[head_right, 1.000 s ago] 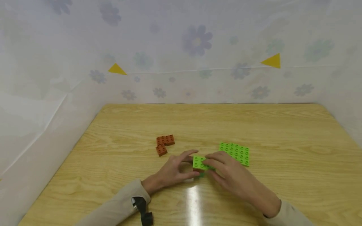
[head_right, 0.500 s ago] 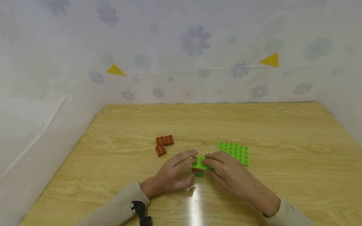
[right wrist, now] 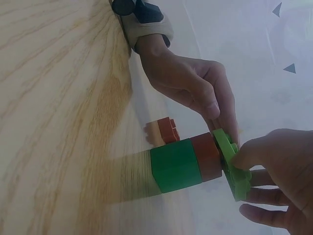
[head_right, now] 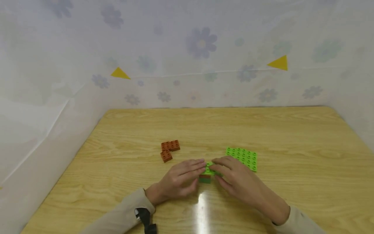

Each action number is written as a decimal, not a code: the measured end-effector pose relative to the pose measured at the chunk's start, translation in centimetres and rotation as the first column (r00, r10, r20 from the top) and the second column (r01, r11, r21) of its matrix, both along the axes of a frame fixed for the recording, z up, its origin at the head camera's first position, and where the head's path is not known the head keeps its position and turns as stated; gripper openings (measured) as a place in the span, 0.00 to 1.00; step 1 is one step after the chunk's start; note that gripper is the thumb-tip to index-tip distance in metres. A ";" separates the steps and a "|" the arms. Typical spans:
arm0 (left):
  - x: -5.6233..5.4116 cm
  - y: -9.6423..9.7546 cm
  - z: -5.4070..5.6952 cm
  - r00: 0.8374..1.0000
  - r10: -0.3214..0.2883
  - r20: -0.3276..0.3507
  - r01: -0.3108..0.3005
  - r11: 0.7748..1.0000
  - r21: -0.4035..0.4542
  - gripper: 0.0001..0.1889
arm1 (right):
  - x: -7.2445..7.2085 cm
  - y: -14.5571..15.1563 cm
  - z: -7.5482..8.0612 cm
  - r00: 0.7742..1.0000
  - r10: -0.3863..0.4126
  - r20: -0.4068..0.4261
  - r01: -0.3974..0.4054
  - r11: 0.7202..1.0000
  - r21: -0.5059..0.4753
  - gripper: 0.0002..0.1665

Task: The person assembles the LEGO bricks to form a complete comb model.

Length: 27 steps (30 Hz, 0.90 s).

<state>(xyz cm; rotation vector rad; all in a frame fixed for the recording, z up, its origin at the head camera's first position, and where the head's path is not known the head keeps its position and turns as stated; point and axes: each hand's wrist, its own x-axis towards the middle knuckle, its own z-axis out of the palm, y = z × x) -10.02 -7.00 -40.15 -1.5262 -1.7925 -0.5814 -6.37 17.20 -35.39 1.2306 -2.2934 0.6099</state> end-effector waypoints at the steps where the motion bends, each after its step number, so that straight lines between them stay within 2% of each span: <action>1: 0.0 0.0 0.0 1.000 0.000 0.001 0.000 1.000 0.000 0.23 | 0.0 0.0 0.0 1.000 0.001 -0.008 -0.001 1.000 -0.005 0.28; 10: 0.0 -0.2 0.0 0.999 -0.020 0.040 0.019 1.000 0.019 0.20 | 0.0 0.2 -0.1 0.998 0.018 -0.059 -0.019 0.999 -0.026 0.28; 18: 0.0 -0.1 0.2 0.996 -0.027 0.088 0.026 0.999 0.019 0.19 | 0.0 0.1 0.1 0.997 0.010 -0.070 -0.013 0.999 -0.030 0.28; 27: 0.0 0.0 0.1 0.994 -0.026 0.105 0.024 1.000 0.021 0.20 | -0.1 0.2 -0.1 0.999 0.010 -0.053 -0.012 0.999 -0.048 0.28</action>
